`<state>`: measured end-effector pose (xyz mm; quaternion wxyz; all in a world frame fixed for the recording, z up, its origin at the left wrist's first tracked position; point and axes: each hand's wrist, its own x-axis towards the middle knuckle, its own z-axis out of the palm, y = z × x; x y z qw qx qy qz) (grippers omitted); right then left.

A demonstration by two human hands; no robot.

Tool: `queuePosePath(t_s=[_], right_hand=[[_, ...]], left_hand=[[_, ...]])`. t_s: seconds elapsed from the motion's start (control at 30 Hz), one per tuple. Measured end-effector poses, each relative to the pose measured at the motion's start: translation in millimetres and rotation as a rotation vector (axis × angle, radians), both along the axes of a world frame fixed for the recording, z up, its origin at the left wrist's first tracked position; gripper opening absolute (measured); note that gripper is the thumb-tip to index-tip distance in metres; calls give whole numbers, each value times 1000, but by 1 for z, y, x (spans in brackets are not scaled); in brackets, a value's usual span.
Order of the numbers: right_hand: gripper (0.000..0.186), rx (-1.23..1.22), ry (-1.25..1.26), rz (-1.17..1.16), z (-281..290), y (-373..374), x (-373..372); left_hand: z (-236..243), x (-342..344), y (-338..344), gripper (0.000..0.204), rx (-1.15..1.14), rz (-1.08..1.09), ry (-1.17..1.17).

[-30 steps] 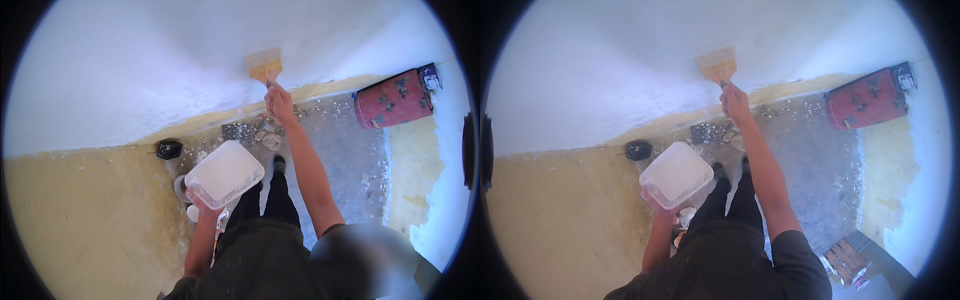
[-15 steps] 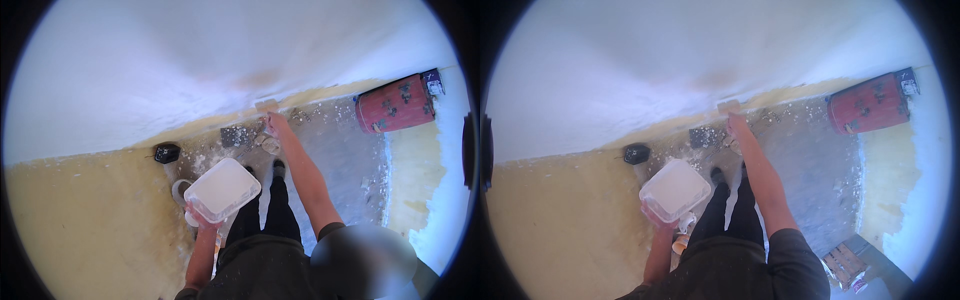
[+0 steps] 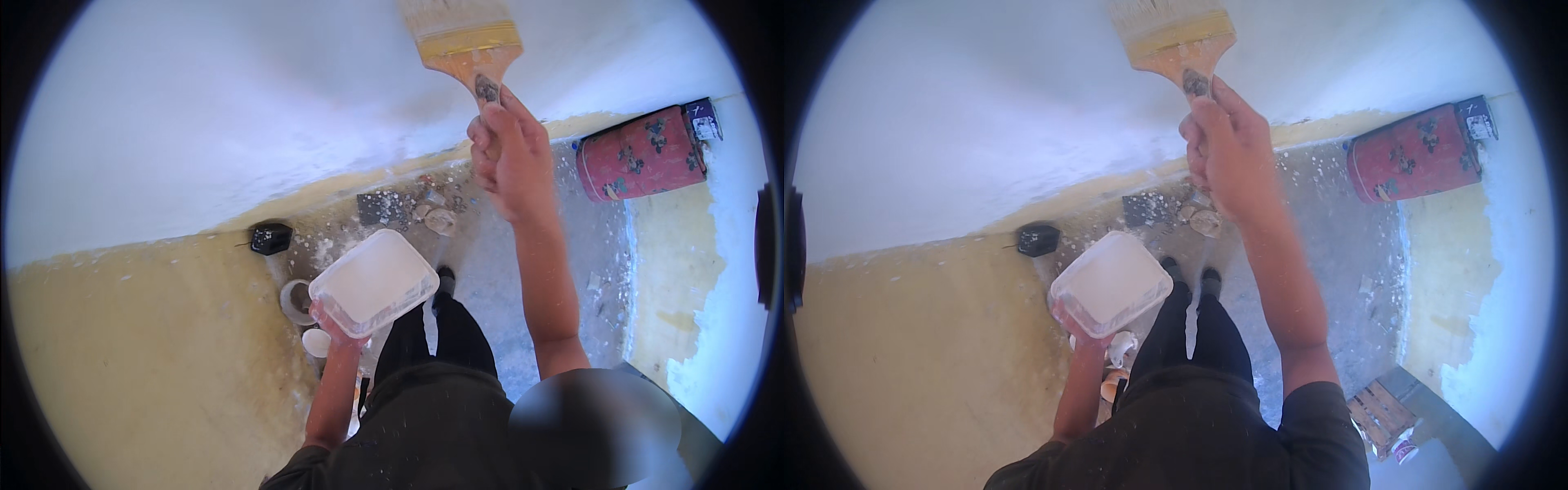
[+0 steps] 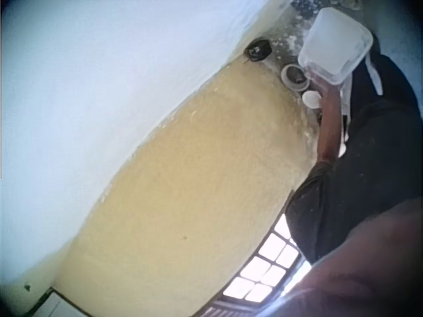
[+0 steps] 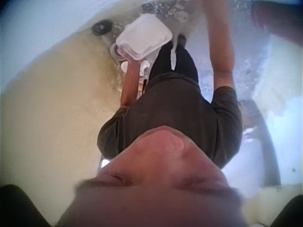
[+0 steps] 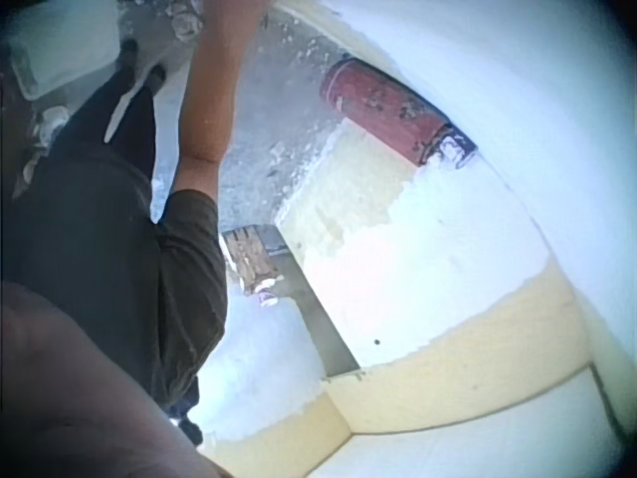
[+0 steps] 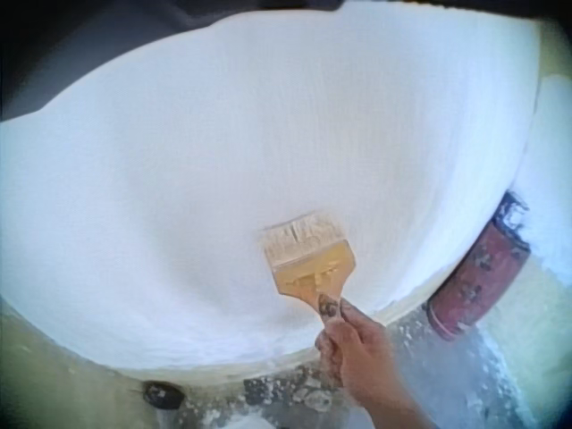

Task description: The person paints the lower section of a white wall with a brush, repeatedly dipping the brush into a plastic container of white paint held in their left hand.

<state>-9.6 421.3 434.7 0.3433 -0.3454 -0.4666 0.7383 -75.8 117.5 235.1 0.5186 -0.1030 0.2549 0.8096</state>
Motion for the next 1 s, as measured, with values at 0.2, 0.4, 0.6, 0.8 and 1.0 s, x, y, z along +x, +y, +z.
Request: queuePosePath(t_s=[0.2,0.4,0.6,0.8,1.0], right_hand=[[24,-41,4,68,-179,22,-12],[31,-187,-79,45,-373,25,-1],[27,-292,-63,77,-433,38,-5],[19,-424,-147,62,-479,32,13],[13,-575,-278,-55,-477,43,-12]], left_hand=[[-40,11,-2,84,-45,28,-15],[-89,25,-2,84,-100,61,-19],[-117,42,-9,84,-143,91,-22],[-127,60,-14,83,-146,89,-26],[-120,68,-23,83,-169,92,-10]])
